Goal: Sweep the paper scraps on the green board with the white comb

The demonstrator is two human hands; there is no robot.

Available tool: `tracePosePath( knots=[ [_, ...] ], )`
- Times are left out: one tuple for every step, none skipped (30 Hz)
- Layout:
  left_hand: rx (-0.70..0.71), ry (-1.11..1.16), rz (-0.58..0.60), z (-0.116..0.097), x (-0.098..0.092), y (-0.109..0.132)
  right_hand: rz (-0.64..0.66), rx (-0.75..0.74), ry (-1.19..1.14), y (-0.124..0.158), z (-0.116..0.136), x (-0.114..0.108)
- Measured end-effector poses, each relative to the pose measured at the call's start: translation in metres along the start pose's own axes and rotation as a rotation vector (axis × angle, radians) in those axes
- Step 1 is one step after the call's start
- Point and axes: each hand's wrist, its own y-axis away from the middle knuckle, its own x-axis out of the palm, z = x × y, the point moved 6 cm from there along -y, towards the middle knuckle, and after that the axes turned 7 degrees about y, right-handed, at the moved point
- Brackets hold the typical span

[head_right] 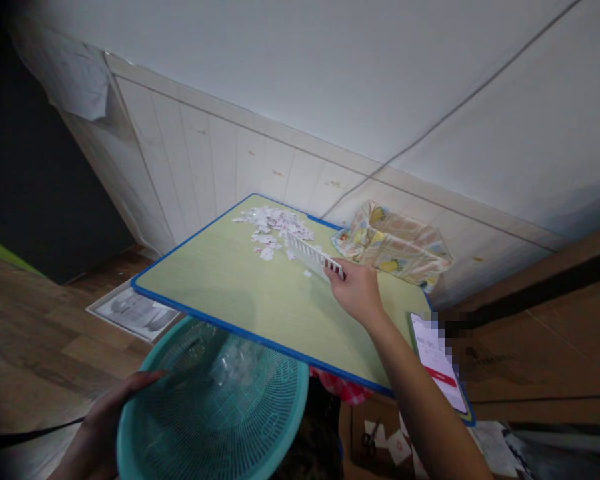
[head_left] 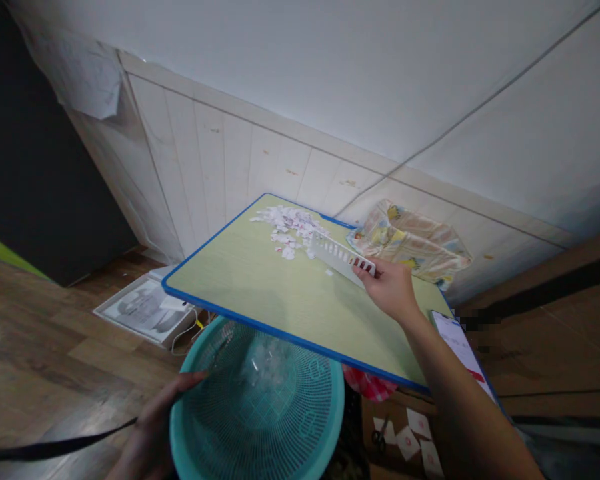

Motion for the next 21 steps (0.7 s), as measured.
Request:
tracePosePath(
  knots=[
    [0.000, 0.002, -0.001, 0.000, 0.000, 0.000, -0.013, 0.003, 0.006, -0.001, 0.001, -0.001],
    [0.000, 0.003, -0.002, 0.000, 0.000, 0.000, -0.018, 0.002, 0.004, -0.003, 0.003, -0.001],
    [-0.001, 0.004, -0.004, 0.000, 0.000, 0.000, -0.013, -0.003, -0.002, -0.004, 0.007, 0.001],
    [-0.004, 0.006, -0.006, 0.001, 0.000, 0.000, 0.000, -0.014, -0.010, -0.007, 0.011, 0.003],
    [-0.005, 0.012, -0.009, 0.001, 0.000, 0.000, 0.019, -0.027, -0.016, -0.009, 0.015, 0.006],
    [-0.005, 0.019, -0.013, 0.001, 0.000, 0.001, 0.039, -0.038, -0.020, -0.011, 0.020, 0.009],
    [-0.005, 0.027, -0.016, 0.001, 0.000, 0.001, 0.055, -0.045, -0.021, -0.012, 0.024, 0.010],
    [-0.006, 0.032, -0.018, 0.001, 0.000, 0.002, 0.066, -0.048, -0.021, -0.012, 0.026, 0.010],
    [-0.008, 0.034, -0.019, 0.001, 0.000, 0.002, 0.075, -0.047, -0.019, -0.012, 0.028, 0.009],
    [-0.008, 0.033, -0.019, 0.000, 0.001, 0.002, 0.085, -0.045, -0.016, -0.012, 0.028, 0.007],
    [-0.011, 0.033, -0.016, 0.001, 0.001, 0.002, 0.094, -0.042, -0.017, -0.011, 0.027, 0.003],
    [-0.014, 0.037, -0.013, 0.001, 0.001, 0.002, 0.102, -0.035, -0.019, -0.010, 0.025, 0.000],
    [-0.014, 0.044, -0.010, 0.001, 0.001, 0.001, 0.105, -0.026, -0.022, -0.009, 0.023, -0.004],
    [-0.013, 0.050, -0.008, 0.001, 0.001, 0.001, 0.103, -0.015, -0.024, -0.009, 0.021, -0.007],
    [-0.010, 0.052, -0.006, 0.001, 0.001, 0.000, 0.095, -0.004, -0.023, -0.009, 0.019, -0.008],
    [-0.007, 0.047, -0.003, 0.001, 0.001, 0.000, 0.081, 0.007, -0.018, -0.010, 0.017, -0.009],
    [-0.008, 0.039, -0.001, 0.001, 0.001, 0.000, 0.067, 0.012, -0.015, -0.012, 0.016, -0.009],
    [-0.012, 0.034, -0.001, 0.001, 0.001, -0.001, 0.060, 0.012, -0.013, -0.013, 0.016, -0.007],
    [-0.018, 0.035, -0.001, 0.001, 0.001, -0.001, 0.060, 0.009, -0.017, -0.015, 0.016, -0.004],
    [-0.024, 0.041, -0.004, 0.002, 0.001, -0.001, 0.068, 0.005, -0.024, -0.016, 0.017, -0.002],
    [-0.026, 0.047, -0.007, 0.002, 0.000, -0.001, 0.080, 0.000, -0.031, -0.016, 0.017, 0.000]
  ],
)
